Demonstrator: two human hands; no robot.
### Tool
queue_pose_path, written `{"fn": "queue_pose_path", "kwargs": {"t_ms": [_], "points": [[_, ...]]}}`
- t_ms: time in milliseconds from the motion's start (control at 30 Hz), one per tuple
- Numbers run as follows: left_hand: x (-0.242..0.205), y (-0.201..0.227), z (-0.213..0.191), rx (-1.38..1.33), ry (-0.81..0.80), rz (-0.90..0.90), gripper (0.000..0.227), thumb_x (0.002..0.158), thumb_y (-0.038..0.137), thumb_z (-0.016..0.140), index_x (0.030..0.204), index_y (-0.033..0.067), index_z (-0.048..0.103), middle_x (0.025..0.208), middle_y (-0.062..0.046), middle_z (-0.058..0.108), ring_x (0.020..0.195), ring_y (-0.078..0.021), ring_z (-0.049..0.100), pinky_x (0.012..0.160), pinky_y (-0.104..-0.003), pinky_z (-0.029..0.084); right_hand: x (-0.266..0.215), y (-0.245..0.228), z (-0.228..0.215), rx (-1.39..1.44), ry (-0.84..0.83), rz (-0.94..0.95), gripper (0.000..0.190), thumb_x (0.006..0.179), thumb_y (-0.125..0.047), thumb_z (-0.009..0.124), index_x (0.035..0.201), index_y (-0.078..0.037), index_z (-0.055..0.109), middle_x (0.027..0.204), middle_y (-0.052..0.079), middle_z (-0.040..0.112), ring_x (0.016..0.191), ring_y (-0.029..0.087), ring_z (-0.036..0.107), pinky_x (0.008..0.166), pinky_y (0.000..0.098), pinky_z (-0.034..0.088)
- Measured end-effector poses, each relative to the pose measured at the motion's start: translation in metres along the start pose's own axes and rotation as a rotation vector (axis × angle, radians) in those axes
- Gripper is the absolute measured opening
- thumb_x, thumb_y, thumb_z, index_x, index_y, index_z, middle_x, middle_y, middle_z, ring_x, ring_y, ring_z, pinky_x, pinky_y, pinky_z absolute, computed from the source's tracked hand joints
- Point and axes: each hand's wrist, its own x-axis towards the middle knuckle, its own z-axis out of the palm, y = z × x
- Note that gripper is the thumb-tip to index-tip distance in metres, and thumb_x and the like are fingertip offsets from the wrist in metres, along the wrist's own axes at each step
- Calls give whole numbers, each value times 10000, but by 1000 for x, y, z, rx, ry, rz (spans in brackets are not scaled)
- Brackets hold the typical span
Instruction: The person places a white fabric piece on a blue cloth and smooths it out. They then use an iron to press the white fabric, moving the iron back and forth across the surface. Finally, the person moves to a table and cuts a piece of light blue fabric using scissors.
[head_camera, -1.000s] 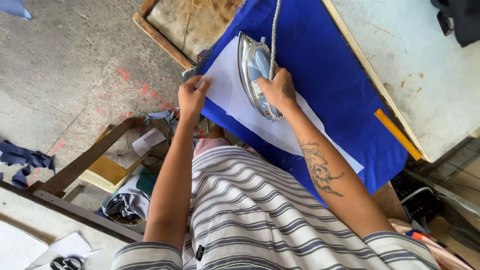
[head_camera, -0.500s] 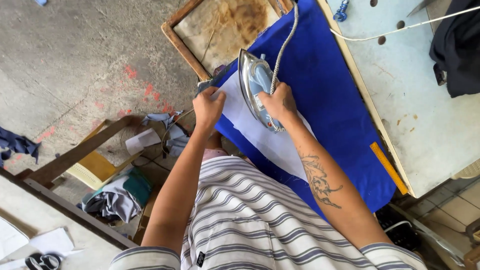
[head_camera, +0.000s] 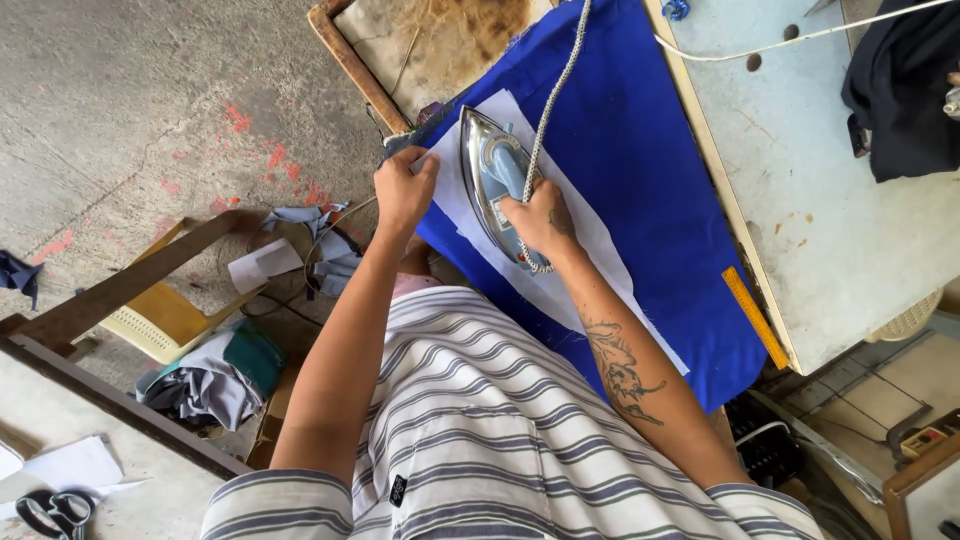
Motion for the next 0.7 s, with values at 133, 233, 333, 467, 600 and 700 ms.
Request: {"fn": "queue_pose_path", "kwargs": {"t_ms": [133,233,333,467,600,700], "points": [[0,4,-2,-17,10,7,244,883,440,734,1026,295,869,880,-112,818,932,-394,788,817,-495,602,-11,4,-2,22,-24,23,488,780,-375,736,1009,54,781,943,254,779,1024,407,780,799,524,596],[-9,10,-9,-37,5,-2,247,890,426,732,1039,285,872,886,-127,819,927,-405,786,814,-497,601,-4,9,-2,2,-26,39,496,778,-396,749,997,48,767,935,243,775,1023,396,782,799,527,591],[-5,9,-9,-59,-6,-2,254,903,420,731,1052,278,880,891,-117,824,911,-402,789,817,-493,601,0,-12,-11,23,-15,30,508,784,-368,729,1041,70,759,975,263,775,1061,424,768,834,538,583],[-10,7,-10,-97,-10,8,244,906,413,751,1067,289,886,864,-73,825,853,-362,792,831,-486,602,22,-6,-8,52,32,15,507,778,-382,720,1054,40,775,969,225,790,1058,426,770,828,539,580],[-13,6,-11,-145,-3,34,246,922,410,753,1074,276,891,888,-89,829,884,-371,793,822,-486,600,31,11,1,109,86,33,479,783,-357,721,1047,38,783,953,212,796,1045,402,781,828,515,586],[-24,9,-15,-195,-22,62,256,952,387,746,1107,241,888,922,-86,834,882,-345,795,840,-458,610,16,15,1,153,114,60,451,781,-348,708,1040,11,793,918,179,795,997,371,794,809,485,593]]}}
